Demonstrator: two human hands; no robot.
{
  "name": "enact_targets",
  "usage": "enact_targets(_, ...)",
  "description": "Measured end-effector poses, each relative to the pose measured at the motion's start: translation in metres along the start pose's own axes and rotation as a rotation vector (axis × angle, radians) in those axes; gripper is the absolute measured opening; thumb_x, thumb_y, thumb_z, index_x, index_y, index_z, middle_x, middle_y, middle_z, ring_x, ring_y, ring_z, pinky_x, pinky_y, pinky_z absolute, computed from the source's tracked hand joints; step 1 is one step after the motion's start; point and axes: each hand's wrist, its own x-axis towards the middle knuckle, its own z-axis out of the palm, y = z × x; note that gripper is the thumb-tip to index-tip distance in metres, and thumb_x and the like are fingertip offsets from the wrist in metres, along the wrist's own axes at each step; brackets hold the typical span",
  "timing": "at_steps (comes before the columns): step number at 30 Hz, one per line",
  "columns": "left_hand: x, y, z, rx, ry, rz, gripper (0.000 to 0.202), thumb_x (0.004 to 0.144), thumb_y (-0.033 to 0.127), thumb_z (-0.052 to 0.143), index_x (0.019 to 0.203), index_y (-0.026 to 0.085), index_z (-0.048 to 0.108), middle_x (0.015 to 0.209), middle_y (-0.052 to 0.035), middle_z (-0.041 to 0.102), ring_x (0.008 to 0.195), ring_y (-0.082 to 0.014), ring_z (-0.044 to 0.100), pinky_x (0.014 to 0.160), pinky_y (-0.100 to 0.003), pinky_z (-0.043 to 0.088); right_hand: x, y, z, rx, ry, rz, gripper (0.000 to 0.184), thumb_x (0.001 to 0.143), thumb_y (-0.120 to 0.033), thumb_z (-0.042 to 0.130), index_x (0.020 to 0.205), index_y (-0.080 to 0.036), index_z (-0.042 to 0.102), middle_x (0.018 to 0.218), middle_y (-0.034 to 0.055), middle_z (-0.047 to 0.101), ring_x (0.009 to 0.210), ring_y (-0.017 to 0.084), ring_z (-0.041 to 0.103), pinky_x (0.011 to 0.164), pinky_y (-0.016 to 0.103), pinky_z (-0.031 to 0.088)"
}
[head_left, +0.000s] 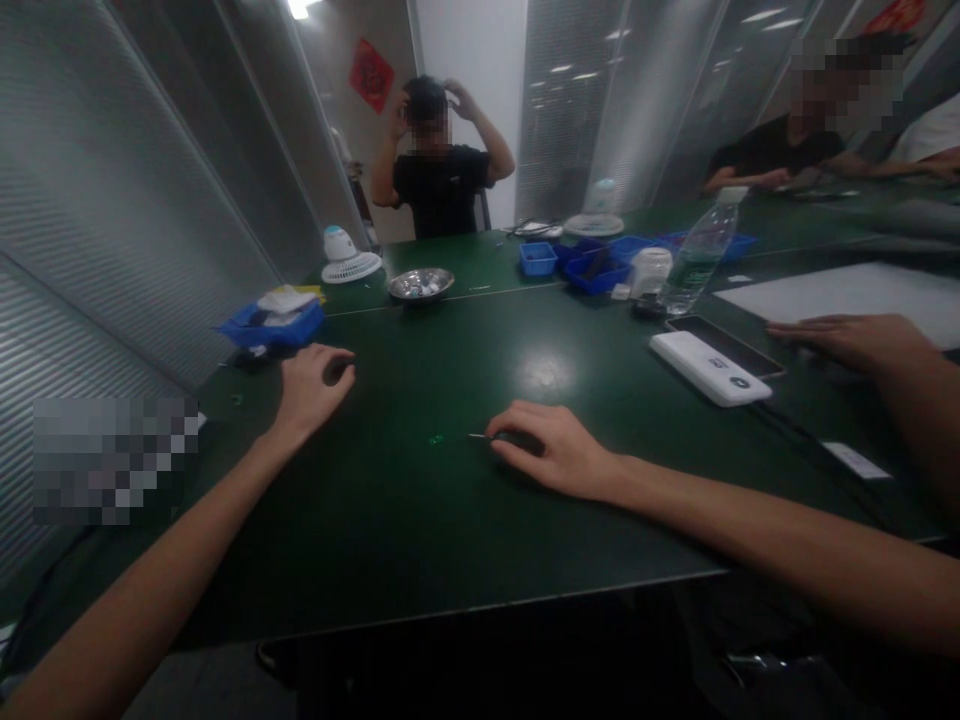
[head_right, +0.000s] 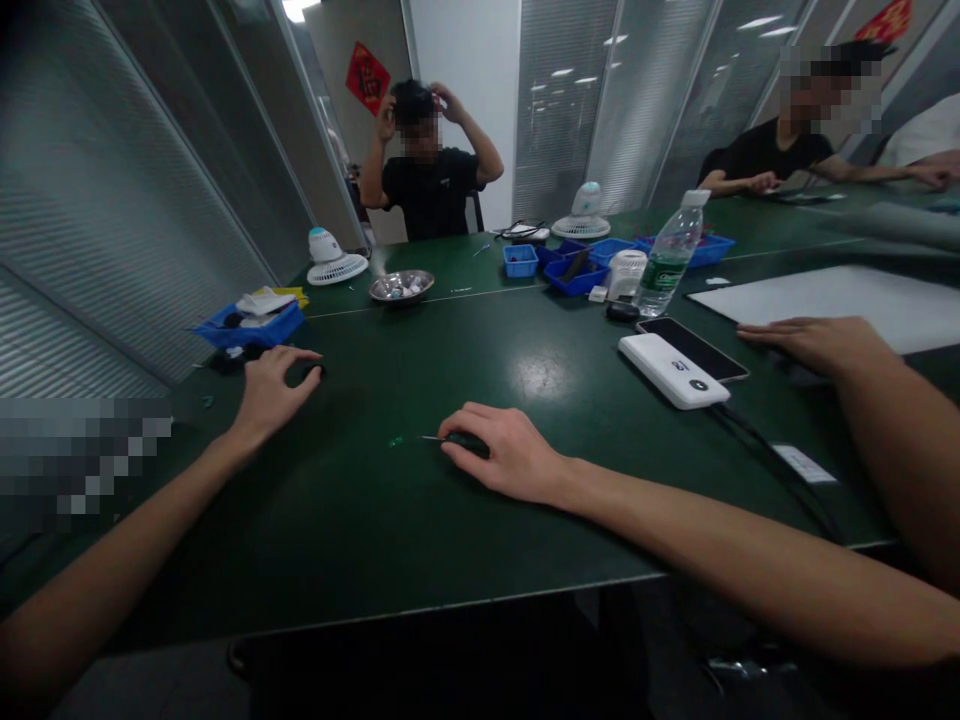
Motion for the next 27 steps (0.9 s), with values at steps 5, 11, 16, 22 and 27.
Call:
enact_targets(5, -0.024, 0.084, 0.005, -0.398, -0.537, 0.273, 0.034, 0.092, 0.052, 0.068, 0.107, 0.022, 0.076, 0.108, -0.0071, 0.071, 0.098, -0.0236, 0.066, 0.085, -0.035, 0.053, 0.001, 0.0, 0.002, -0.017, 0.007, 0.011, 0.018, 0.102, -0.031, 0.061, 0.116, -0.02, 0.067, 0.106, 0.0044, 0.07, 0.084, 0.015, 0.065, 0.072, 0.027, 0.049)
enact_targets(11, -0.034, 0.108, 0.007, -0.499, -0.631, 0.295, 0.023, 0.095, 0.042, 0.067, 0.094, 0.021, 0.074, 0.102, -0.0061, 0.069, 0.09, -0.02, 0.066, 0.079, -0.032, 0.053, 0.002, -0.002, 0.0, -0.015, 0.0, -0.006, 0.019, 0.103, -0.03, 0.06, 0.115, -0.019, 0.067, 0.104, 0.0051, 0.07, 0.084, 0.016, 0.065, 0.073, 0.028, 0.05)
enact_targets(16, -0.031, 0.096, 0.004, -0.439, -0.558, 0.287, 0.023, 0.101, 0.039, 0.058, 0.105, 0.02, 0.069, 0.107, -0.0084, 0.069, 0.092, -0.0213, 0.066, 0.078, -0.033, 0.053, 0.002, -0.003, 0.0, -0.002, -0.007, -0.019, 0.02, 0.103, -0.032, 0.059, 0.115, -0.019, 0.067, 0.106, 0.0061, 0.07, 0.083, 0.016, 0.066, 0.074, 0.029, 0.052)
enact_targets(22, -0.007, 0.045, -0.007, -0.352, -0.292, 0.014, 0.027, 0.096, 0.044, 0.061, 0.107, 0.02, 0.07, 0.098, -0.008, 0.075, 0.087, -0.0234, 0.071, 0.077, -0.035, 0.056, 0.001, -0.002, 0.001, -0.002, -0.021, -0.012, 0.02, 0.103, -0.033, 0.06, 0.115, -0.018, 0.067, 0.105, 0.005, 0.069, 0.083, 0.015, 0.065, 0.073, 0.029, 0.051)
enact_targets(27, 0.009, -0.011, -0.02, -0.431, -0.078, -0.234, 0.041, 0.081, 0.044, 0.074, 0.111, 0.016, 0.073, 0.099, -0.0102, 0.078, 0.086, -0.0249, 0.075, 0.08, -0.036, 0.06, 0.001, -0.002, 0.001, 0.014, -0.036, -0.017, 0.02, 0.104, -0.032, 0.059, 0.117, -0.018, 0.066, 0.107, 0.0055, 0.069, 0.083, 0.015, 0.064, 0.075, 0.029, 0.051)
